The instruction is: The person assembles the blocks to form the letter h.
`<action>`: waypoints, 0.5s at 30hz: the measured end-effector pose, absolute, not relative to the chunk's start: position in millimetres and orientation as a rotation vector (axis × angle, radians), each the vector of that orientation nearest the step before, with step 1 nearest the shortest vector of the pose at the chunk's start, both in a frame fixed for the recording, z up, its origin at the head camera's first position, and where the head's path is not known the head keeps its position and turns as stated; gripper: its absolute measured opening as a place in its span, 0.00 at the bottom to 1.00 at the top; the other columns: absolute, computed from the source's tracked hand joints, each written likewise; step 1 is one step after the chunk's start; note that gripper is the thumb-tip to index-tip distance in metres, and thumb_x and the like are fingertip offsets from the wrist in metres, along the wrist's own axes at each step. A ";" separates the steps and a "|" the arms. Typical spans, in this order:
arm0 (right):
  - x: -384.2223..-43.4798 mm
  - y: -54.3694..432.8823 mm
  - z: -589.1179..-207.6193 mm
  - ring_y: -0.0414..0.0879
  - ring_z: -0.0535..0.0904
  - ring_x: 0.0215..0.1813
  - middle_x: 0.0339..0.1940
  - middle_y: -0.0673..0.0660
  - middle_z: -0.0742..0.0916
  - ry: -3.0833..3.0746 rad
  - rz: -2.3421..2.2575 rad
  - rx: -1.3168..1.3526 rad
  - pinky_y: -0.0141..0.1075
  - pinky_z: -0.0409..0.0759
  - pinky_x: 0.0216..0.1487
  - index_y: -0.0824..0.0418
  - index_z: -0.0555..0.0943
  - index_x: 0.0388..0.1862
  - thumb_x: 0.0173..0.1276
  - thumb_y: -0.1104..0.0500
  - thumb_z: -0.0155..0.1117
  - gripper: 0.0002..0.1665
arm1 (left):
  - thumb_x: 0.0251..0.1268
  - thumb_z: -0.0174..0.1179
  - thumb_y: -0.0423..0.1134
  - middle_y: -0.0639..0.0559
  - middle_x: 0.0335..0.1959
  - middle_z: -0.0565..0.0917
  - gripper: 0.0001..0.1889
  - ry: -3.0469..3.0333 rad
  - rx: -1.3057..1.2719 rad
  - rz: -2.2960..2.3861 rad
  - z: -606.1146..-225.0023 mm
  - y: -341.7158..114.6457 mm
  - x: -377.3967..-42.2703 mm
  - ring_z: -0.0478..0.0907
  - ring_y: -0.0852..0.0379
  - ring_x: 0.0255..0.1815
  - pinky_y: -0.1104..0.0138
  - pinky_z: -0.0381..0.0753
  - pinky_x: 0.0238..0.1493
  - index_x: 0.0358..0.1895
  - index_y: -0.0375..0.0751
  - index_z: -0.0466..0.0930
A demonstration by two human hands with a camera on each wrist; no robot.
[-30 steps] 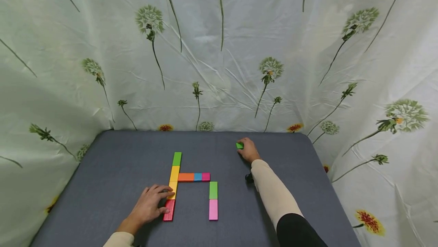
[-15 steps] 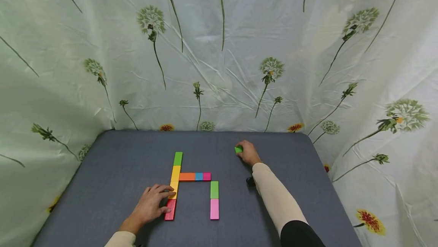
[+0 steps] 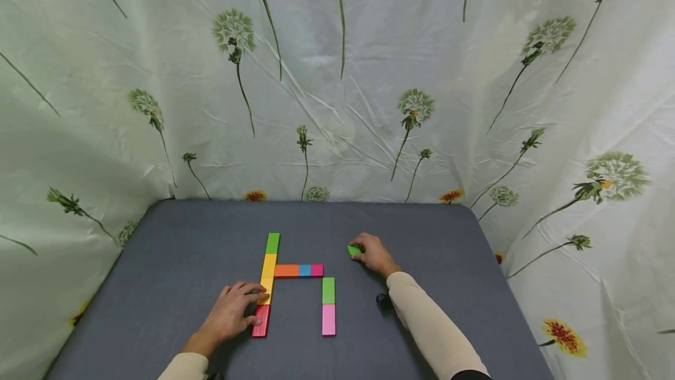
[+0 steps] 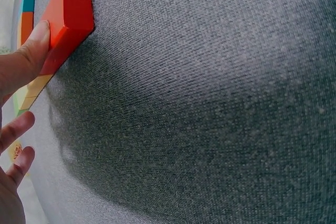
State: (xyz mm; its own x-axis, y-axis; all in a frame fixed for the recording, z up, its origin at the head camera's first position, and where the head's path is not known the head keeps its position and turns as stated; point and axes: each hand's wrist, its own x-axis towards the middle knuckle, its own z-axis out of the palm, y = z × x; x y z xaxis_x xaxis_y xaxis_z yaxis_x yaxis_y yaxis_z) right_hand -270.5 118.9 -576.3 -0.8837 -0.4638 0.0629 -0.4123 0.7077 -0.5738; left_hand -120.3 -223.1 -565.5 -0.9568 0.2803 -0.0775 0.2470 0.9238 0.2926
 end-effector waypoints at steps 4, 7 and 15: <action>-260.6 115.5 -576.7 0.44 0.75 0.35 0.37 0.54 0.82 2.791 -0.930 -0.797 0.37 0.75 0.38 0.64 0.85 0.43 0.53 0.64 0.75 0.17 | 0.41 0.77 0.46 0.58 0.50 0.79 0.25 2.959 0.397 0.414 -566.3 -222.6 -120.1 0.71 0.52 0.53 0.51 0.66 0.53 0.48 0.49 0.86; -256.5 112.5 -576.9 0.43 0.74 0.35 0.38 0.54 0.82 2.767 -0.918 -0.837 0.36 0.74 0.38 0.63 0.86 0.44 0.54 0.63 0.75 0.16 | 0.41 0.77 0.46 0.58 0.50 0.79 0.24 2.965 0.395 0.405 -566.6 -222.7 -119.9 0.71 0.52 0.53 0.51 0.66 0.52 0.48 0.49 0.86; -249.5 103.9 -574.0 0.41 0.73 0.33 0.35 0.53 0.83 2.726 -0.901 -0.885 0.34 0.73 0.35 0.63 0.86 0.43 0.53 0.62 0.76 0.17 | 0.42 0.77 0.46 0.57 0.51 0.79 0.24 2.968 0.395 0.406 -565.7 -223.3 -120.7 0.71 0.52 0.54 0.51 0.67 0.52 0.47 0.49 0.86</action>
State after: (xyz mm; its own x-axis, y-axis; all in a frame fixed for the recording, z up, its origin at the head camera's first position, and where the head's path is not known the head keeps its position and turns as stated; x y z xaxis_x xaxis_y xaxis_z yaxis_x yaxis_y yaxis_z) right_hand -249.5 103.9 -574.0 -0.8178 -0.5731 0.0516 -0.4911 0.6484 -0.5817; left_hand -120.7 -223.3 -565.7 -0.9587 0.2722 -0.0828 0.2400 0.9299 0.2787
